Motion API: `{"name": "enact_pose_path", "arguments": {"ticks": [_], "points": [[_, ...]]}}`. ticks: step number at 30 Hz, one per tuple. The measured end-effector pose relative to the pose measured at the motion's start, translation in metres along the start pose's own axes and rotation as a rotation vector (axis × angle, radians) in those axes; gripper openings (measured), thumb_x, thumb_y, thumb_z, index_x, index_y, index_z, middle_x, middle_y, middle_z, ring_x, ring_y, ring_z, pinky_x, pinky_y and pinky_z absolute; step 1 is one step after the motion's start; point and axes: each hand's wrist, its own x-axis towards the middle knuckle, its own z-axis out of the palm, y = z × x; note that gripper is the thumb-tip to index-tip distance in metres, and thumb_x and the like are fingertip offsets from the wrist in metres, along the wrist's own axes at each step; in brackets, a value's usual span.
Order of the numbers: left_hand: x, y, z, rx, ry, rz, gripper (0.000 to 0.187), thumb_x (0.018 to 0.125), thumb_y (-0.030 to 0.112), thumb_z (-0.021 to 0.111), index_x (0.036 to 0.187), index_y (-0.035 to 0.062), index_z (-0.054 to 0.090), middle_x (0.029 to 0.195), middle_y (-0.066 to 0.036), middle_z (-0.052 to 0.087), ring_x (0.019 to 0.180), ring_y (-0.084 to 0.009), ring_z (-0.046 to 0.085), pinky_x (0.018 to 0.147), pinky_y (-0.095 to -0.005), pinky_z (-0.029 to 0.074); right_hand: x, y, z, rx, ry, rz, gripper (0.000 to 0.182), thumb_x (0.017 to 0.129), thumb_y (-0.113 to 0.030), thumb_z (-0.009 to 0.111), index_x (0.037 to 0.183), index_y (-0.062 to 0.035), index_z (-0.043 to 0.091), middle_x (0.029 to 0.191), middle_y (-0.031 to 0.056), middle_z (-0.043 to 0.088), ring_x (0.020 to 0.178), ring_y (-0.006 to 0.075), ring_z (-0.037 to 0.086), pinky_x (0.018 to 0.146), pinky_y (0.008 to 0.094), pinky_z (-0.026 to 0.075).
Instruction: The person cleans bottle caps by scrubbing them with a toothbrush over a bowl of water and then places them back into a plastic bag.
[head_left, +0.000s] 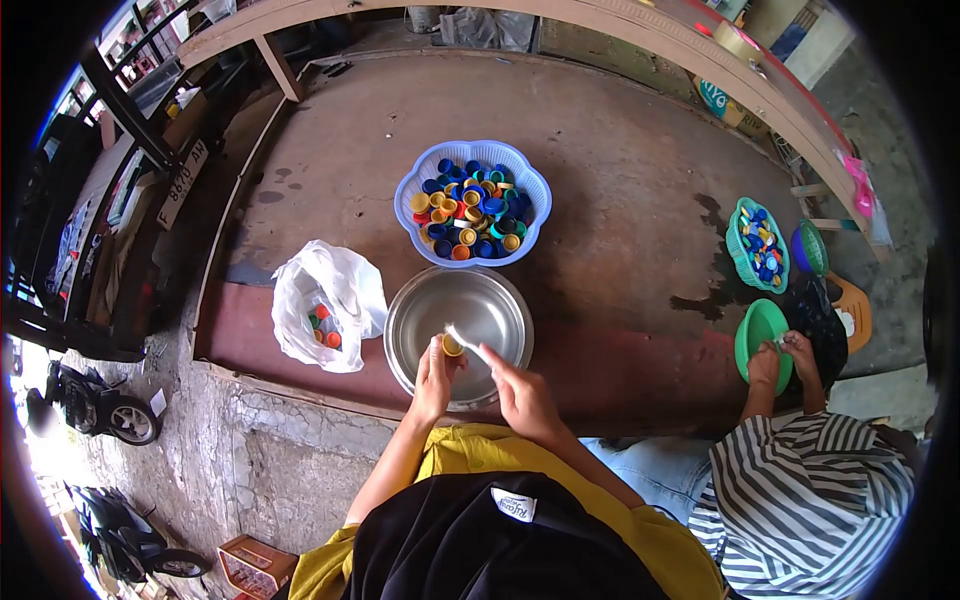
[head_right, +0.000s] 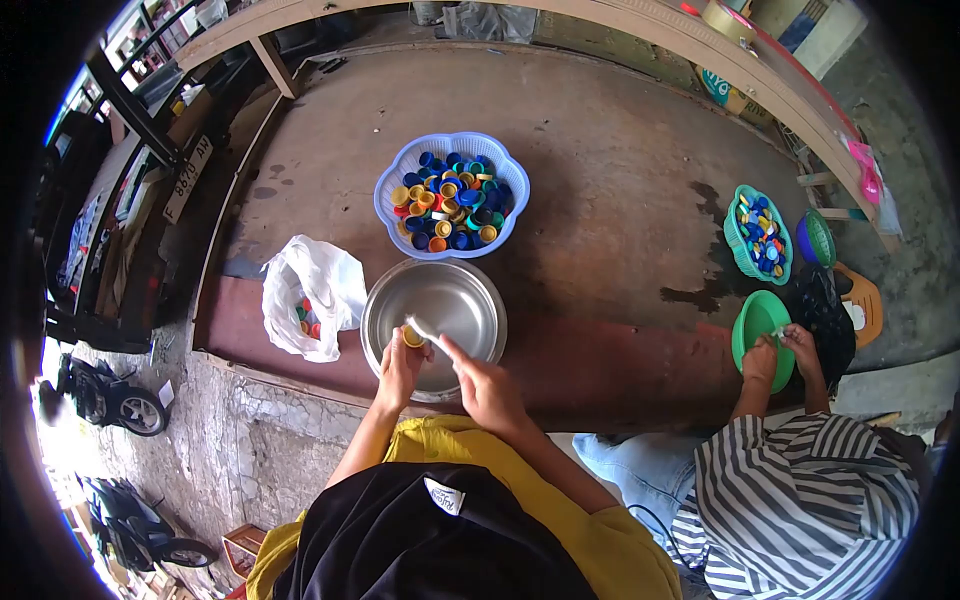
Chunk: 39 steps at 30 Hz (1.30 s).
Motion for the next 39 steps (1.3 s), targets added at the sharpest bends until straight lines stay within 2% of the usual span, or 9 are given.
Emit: {"name": "enact_pose_path", "arguments": {"ticks": [6, 9, 14, 17, 21, 22, 29, 34, 39], "points": [[0.0, -0.004, 0.0, -0.134, -0.01, 0.02, 0.038, 0.101, 0.033, 0.025, 0.099, 0.0022, 0.047, 0.082, -0.005, 0.049, 0.077, -0.0127, 0.047, 0.074, -0.028, 0.042, 0.0, -0.011, 0.002, -0.096, -0.124, -0.015, 0.045, 0.087, 0.002, 0.047, 0.131, -0.0078, 0.046, 0.083, 0.0221, 0.061, 0.073, 0.03, 0.065, 0.062, 0.0317, 0.049], [-0.001, -0.01, -0.006, -0.115, -0.033, 0.06, 0.038, 0.101, 0.033, 0.025, 0.1, 0.0017, 0.047, 0.082, -0.005, 0.049, 0.077, -0.013, 0.047, 0.074, -0.028, 0.042, 0.011, -0.005, 0.004, 0.052, 0.057, 0.034, 0.047, 0.086, 0.001, 0.048, 0.132, -0.0108, 0.046, 0.084, 0.0209, 0.061, 0.073, 0.0304, 0.065, 0.062, 0.0344, 0.05], [-0.003, 0.004, -0.003, -0.068, 0.107, 0.027, 0.041, 0.101, 0.035, 0.026, 0.1, 0.001, 0.048, 0.082, -0.006, 0.049, 0.076, -0.0131, 0.048, 0.074, -0.0279, 0.043, -0.001, -0.007, -0.001, -0.219, -0.224, -0.017, 0.046, 0.086, 0.002, 0.049, 0.131, -0.0097, 0.046, 0.081, 0.0202, 0.062, 0.068, 0.0255, 0.065, 0.059, 0.0296, 0.048], [-0.002, -0.018, -0.018, -0.09, -0.05, 0.055, 0.042, 0.101, 0.035, 0.026, 0.101, 0.0004, 0.049, 0.083, -0.006, 0.05, 0.075, -0.013, 0.048, 0.075, -0.0275, 0.043, 0.005, 0.009, 0.002, -0.025, 0.075, 0.051, 0.047, 0.086, 0.0, 0.05, 0.131, -0.0122, 0.048, 0.08, 0.0171, 0.062, 0.063, 0.0234, 0.064, 0.058, 0.033, 0.049], [-0.001, -0.014, -0.013, -0.025, 0.015, -0.017, 0.042, 0.101, 0.034, 0.026, 0.104, 0.0, 0.05, 0.086, -0.005, 0.052, 0.077, -0.0116, 0.049, 0.074, -0.027, 0.043, -0.011, 0.009, 0.002, -0.058, -0.032, -0.077, 0.046, 0.085, -0.001, 0.05, 0.13, -0.0126, 0.048, 0.082, 0.0159, 0.063, 0.064, 0.0262, 0.063, 0.058, 0.0352, 0.051], [-0.002, -0.01, -0.009, -0.02, 0.036, -0.044, 0.041, 0.1, 0.034, 0.027, 0.104, 0.0004, 0.05, 0.086, -0.005, 0.052, 0.077, -0.0113, 0.049, 0.074, -0.0265, 0.043, -0.016, 0.003, -0.002, -0.357, -0.34, 0.037, 0.046, 0.085, -0.001, 0.05, 0.13, -0.012, 0.048, 0.087, 0.0168, 0.064, 0.071, 0.0287, 0.064, 0.063, 0.0356, 0.052], [-0.001, -0.026, -0.015, 0.058, -0.051, -0.047, 0.039, 0.1, 0.032, 0.029, 0.104, -0.001, 0.049, 0.091, -0.006, 0.053, 0.078, -0.0121, 0.051, 0.072, -0.0267, 0.045, -0.007, 0.023, 0.0, -0.047, 0.097, 0.113, 0.043, 0.087, -0.004, 0.05, 0.13, -0.0111, 0.048, 0.083, 0.0184, 0.063, 0.072, 0.0332, 0.063, 0.063, 0.0362, 0.05], [0.018, -0.008, -0.009, 0.323, -0.03, 0.082, 0.029, 0.099, 0.024, 0.039, 0.108, -0.0019, 0.049, 0.093, -0.007, 0.053, 0.08, -0.0121, 0.051, 0.074, -0.0263, 0.045, -0.022, 0.021, -0.004, -0.057, -0.061, 0.166, 0.046, 0.087, -0.007, 0.05, 0.131, -0.0198, 0.047, 0.085, 0.0184, 0.063, 0.073, 0.0331, 0.063, 0.061, 0.0399, 0.05], [0.069, 0.058, 0.016, 0.554, -0.077, 0.27, 0.026, 0.097, 0.02, 0.043, 0.112, -0.0004, 0.049, 0.094, -0.005, 0.053, 0.084, -0.0094, 0.048, 0.077, -0.0235, 0.04, -0.02, 0.021, -0.018, -0.071, -0.013, 0.197, 0.039, 0.089, -0.005, 0.05, 0.127, -0.0112, 0.051, 0.087, 0.0206, 0.062, 0.075, 0.0323, 0.064, 0.065, 0.0345, 0.049]]}}
